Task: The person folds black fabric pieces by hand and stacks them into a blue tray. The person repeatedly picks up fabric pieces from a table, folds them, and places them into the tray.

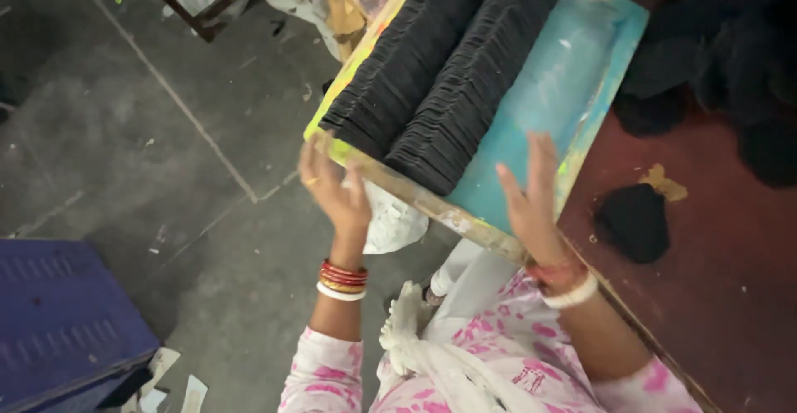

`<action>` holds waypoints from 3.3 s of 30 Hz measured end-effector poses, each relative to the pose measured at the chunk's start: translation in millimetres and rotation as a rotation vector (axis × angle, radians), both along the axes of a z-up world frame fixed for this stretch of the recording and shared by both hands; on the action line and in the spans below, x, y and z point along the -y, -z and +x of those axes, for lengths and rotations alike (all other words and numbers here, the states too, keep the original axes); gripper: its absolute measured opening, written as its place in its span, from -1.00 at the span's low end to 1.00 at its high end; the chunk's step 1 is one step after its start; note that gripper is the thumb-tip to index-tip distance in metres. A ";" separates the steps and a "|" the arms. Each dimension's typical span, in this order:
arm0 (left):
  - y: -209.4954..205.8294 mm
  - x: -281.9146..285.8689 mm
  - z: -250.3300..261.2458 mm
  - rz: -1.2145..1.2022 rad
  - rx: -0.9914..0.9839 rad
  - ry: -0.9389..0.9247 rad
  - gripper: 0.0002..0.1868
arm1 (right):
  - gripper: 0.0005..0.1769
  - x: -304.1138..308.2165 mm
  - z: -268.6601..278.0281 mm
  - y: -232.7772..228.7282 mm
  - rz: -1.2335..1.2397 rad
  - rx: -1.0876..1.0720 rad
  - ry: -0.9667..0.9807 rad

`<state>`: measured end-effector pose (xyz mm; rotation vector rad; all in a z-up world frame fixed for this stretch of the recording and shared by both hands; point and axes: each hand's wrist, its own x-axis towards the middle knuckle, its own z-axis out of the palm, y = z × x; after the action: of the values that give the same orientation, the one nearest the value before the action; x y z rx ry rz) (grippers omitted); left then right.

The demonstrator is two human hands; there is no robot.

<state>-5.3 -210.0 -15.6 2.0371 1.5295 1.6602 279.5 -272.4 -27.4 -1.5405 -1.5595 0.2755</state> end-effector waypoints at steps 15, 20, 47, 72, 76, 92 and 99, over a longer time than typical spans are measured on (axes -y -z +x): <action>101.2 6.5 8.3 -0.840 1.002 0.342 -0.07 | -0.25 85.1 31.9 0.4 -0.162 0.272 0.084; 70.1 22.7 7.7 -0.450 0.498 0.049 -0.40 | -0.66 104.6 90.1 -39.5 -0.202 0.025 0.204; 38.2 121.2 322.9 -0.514 0.186 1.076 -0.49 | -0.38 168.3 193.5 -16.4 -0.281 -0.054 0.198; 15.5 29.9 59.0 -0.450 -0.368 -0.024 -0.64 | -0.27 151.2 261.9 -5.0 -0.647 0.422 0.404; 19.5 32.0 59.0 -0.465 -0.389 -0.017 -0.59 | -0.30 149.8 255.6 -11.7 -0.545 0.492 0.417; 23.3 34.8 53.9 -0.456 -0.436 -0.009 -0.55 | -0.61 -9.7 -34.9 -77.8 -0.064 0.172 -0.169; 41.1 31.6 45.0 -0.364 -0.340 0.061 -0.46 | -0.73 -64.3 -100.4 -47.0 0.069 0.292 -0.293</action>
<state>39.6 -241.5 -56.6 2.2038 1.6923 0.9565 179.1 -208.1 19.6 -1.3400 -2.0074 0.1612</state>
